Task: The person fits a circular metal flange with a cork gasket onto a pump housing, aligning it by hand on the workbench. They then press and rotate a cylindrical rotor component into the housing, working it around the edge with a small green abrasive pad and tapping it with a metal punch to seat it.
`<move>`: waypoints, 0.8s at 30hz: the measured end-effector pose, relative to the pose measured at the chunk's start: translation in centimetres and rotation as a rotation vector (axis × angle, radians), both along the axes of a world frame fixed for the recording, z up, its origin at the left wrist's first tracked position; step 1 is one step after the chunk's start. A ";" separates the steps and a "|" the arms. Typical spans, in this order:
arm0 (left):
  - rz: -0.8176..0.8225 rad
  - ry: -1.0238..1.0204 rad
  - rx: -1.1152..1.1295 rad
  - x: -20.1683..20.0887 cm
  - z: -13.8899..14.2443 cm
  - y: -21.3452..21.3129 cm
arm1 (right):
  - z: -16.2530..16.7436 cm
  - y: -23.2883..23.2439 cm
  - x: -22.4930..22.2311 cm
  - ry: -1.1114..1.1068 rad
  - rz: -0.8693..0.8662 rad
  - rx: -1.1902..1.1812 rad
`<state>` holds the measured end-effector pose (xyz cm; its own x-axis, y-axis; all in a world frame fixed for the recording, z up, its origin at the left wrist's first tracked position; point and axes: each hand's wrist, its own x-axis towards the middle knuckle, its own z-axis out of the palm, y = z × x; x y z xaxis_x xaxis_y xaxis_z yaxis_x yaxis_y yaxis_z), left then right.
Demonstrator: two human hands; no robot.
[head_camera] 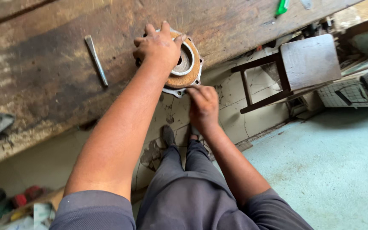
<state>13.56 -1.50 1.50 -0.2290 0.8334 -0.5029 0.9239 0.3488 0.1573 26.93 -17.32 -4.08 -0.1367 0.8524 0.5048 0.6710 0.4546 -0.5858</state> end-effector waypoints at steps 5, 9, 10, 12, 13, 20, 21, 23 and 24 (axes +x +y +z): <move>-0.017 -0.030 -0.074 -0.2 1.2 0.9 | -0.1 0.1 -0.3 -0.050 -0.053 0.045; -0.019 -0.034 -0.063 -0.1 1.6 0.8 | 0.2 0.2 -0.7 -0.054 -0.171 -0.034; -0.026 -0.021 -0.057 -0.2 1.7 0.7 | 0.4 0.2 -0.8 -0.075 -0.126 -0.016; -0.024 -0.028 -0.059 -0.2 1.7 0.7 | 0.7 0.1 -0.9 -0.072 -0.114 -0.022; -0.029 -0.034 -0.057 -0.1 1.7 0.7 | 0.7 0.0 -0.8 -0.048 -0.144 -0.053; -0.014 -0.038 -0.049 0.0 1.4 0.7 | 0.5 0.6 -0.1 -0.067 -0.141 -0.030; -0.008 -0.040 -0.049 0.0 1.4 0.7 | 1.0 0.5 0.1 -0.035 -0.065 -0.051; -0.007 -0.042 -0.038 -0.1 1.3 0.8 | 2.9 0.2 0.6 0.031 0.076 -0.084; -0.008 -0.047 -0.030 -0.1 1.3 0.8 | 4.5 -0.2 1.2 0.205 0.225 -0.285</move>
